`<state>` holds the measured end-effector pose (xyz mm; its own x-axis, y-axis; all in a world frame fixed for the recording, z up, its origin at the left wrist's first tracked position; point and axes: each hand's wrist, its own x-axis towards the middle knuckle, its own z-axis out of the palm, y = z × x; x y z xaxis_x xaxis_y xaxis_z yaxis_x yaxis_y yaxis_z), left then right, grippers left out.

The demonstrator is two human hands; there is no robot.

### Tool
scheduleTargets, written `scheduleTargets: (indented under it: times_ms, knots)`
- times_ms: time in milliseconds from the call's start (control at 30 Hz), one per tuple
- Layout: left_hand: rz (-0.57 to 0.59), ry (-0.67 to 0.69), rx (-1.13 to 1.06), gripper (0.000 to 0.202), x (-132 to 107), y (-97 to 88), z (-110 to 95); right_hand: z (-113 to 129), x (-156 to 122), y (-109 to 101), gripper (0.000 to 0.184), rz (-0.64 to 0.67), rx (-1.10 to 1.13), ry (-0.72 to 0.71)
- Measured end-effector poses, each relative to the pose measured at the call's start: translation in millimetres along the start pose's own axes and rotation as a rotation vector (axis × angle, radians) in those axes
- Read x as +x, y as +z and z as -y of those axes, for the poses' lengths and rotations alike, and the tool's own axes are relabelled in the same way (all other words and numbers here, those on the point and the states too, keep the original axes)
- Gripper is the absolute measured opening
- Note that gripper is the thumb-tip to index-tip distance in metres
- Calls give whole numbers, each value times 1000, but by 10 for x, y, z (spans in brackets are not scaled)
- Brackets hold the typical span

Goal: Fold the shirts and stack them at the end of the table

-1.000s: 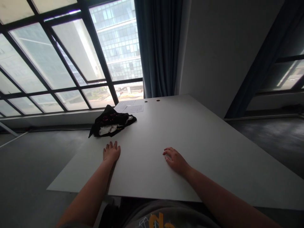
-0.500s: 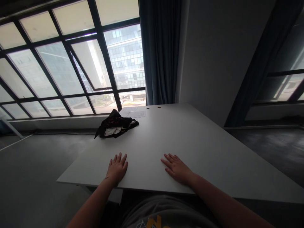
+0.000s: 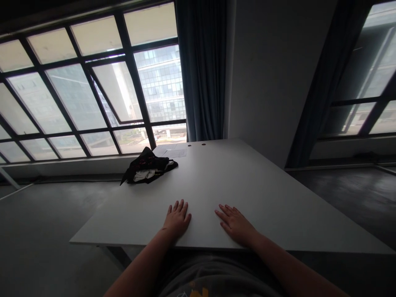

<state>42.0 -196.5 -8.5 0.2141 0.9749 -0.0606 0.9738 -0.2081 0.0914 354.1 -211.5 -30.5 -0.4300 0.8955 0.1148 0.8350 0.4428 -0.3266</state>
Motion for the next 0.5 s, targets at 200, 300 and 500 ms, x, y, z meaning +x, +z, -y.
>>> scheduleTargets:
  times_ms: [200, 300, 500]
  knots:
    - [-5, -140, 19, 67, -243, -108, 390, -444, -292, -114, 58, -57, -87, 100]
    - [-37, -260, 62, 67, -492, -108, 699, -724, -521, -229, 52, -214, -88, 109]
    - [-285, -198, 76, 60, -1289, 467, 1037, -925, -1348, -118, 26, -731, -137, -2]
